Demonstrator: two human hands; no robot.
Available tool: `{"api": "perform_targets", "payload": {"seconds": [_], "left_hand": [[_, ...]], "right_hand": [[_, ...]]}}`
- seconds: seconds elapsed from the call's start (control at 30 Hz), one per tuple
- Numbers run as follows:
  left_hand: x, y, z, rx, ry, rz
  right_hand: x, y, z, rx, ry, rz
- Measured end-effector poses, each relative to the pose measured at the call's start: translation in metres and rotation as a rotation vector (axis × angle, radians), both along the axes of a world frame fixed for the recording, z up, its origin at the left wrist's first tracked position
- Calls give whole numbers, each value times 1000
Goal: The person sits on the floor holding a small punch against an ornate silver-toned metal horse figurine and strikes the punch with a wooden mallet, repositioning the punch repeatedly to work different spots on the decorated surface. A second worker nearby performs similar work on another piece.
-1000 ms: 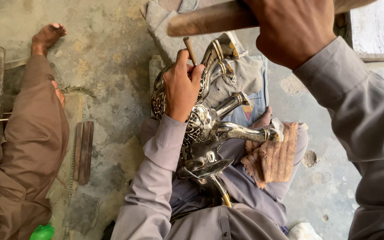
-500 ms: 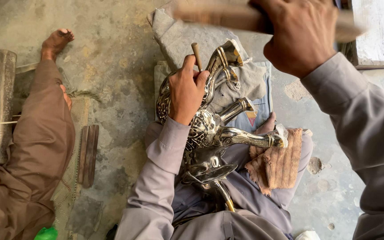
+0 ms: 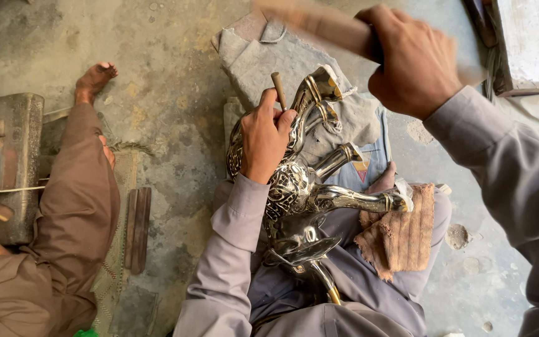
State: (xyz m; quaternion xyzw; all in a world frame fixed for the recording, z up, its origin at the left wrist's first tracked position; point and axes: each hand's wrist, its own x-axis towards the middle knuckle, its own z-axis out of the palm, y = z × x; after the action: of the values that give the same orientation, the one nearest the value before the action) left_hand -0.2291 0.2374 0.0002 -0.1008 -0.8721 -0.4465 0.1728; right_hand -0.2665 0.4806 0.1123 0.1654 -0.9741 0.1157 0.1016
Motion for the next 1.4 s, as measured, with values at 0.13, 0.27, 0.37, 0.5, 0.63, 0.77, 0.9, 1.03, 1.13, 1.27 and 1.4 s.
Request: {"api": "perform_targets", "payload": {"seconds": [0.13, 0.27, 0.37, 0.5, 0.63, 0.77, 0.9, 1.03, 1.13, 1.27, 1.4], "left_hand": [[-1, -1, -1, -34, 13, 14], [-1, -3, -2, -30, -4, -3], [-2, -3, -2, -40, -5, -5], [-2, -3, -2, -41, -23, -10], [-1, -4, -2, -51, -8, -20], [-1, -4, -1, -46, -29, -34], [0, -5, -1, -87, 17, -44], [1, -5, 0, -47, -12, -52], [2, -6, 0, -60, -1, -53], [4, -6, 0, -51, 4, -65], [4, -6, 1, -71, 1, -76]], "right_hand": [[4, 0, 0, 192, 194, 34], [6, 0, 2, -55, 231, 114], [4, 1, 3, 183, 237, 94], [0, 2, 2, -71, 240, 119], [1, 0, -1, 223, 159, -2], [5, 1, -3, -102, 265, 101], [5, 3, -1, 336, 282, 73], [3, 4, 1, 4, 244, 104], [6, 3, 0, 196, 179, 38], [11, 6, 0, -57, 305, 108], [12, 9, -2, 365, 195, 48]]}}
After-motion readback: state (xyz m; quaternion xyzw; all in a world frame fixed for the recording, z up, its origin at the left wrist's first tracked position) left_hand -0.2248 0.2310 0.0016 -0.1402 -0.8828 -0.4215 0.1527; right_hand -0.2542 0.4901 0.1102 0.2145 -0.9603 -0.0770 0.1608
